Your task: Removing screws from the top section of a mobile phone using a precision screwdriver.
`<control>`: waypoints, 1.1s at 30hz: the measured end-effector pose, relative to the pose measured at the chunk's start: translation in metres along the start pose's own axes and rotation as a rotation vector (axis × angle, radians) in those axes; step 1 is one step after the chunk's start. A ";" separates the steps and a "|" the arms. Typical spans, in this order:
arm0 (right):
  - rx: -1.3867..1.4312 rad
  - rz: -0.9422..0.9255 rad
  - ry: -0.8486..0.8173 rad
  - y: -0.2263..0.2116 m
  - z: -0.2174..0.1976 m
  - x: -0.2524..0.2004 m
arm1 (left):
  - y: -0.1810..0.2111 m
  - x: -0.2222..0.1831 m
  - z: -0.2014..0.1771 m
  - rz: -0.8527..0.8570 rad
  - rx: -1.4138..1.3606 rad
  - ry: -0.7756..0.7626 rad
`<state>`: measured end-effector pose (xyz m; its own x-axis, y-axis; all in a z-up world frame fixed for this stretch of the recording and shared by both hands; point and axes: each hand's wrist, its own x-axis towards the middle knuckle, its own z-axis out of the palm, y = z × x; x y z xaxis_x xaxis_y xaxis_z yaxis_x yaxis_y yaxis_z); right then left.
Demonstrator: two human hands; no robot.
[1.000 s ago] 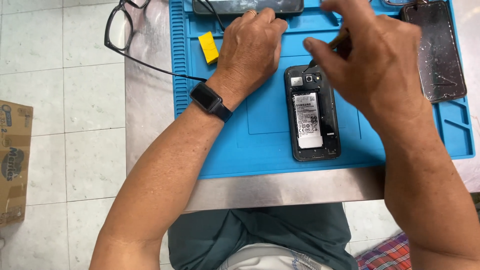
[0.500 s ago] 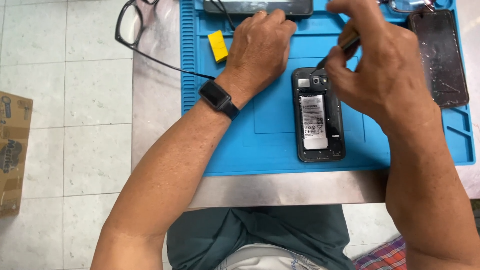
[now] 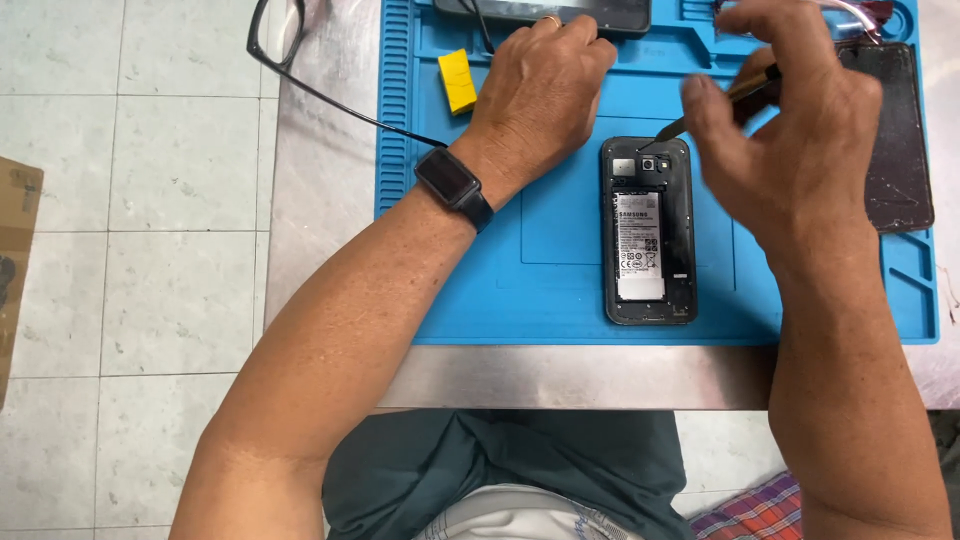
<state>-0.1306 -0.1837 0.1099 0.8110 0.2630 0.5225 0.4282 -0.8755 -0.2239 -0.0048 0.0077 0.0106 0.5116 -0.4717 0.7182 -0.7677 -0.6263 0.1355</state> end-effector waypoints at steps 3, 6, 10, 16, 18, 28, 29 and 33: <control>-0.003 0.127 0.022 0.011 0.004 -0.003 | 0.000 0.000 -0.003 0.006 0.001 -0.037; 0.052 0.004 -0.032 -0.004 -0.006 0.003 | 0.001 0.002 -0.006 0.001 -0.010 -0.032; 0.239 -0.086 -0.112 -0.020 -0.016 0.011 | 0.001 0.001 -0.009 0.010 0.004 -0.063; 0.098 -0.052 -0.097 -0.005 -0.013 0.002 | 0.000 0.001 -0.008 0.018 -0.002 -0.060; -0.048 -0.017 -0.059 0.006 -0.007 -0.001 | -0.001 0.000 -0.006 0.010 -0.007 -0.084; -0.036 -0.011 -0.063 -0.003 -0.012 0.003 | -0.001 0.001 -0.005 0.019 0.011 -0.064; 0.030 -0.016 -0.113 -0.005 -0.016 0.004 | -0.001 0.002 -0.004 0.014 0.000 -0.055; 0.014 -0.079 -0.125 0.001 -0.012 0.000 | -0.001 0.001 -0.006 -0.010 -0.032 -0.056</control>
<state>-0.1349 -0.1898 0.1192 0.8176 0.3799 0.4326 0.4974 -0.8446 -0.1983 -0.0060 0.0113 0.0155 0.5392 -0.5006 0.6773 -0.7742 -0.6111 0.1647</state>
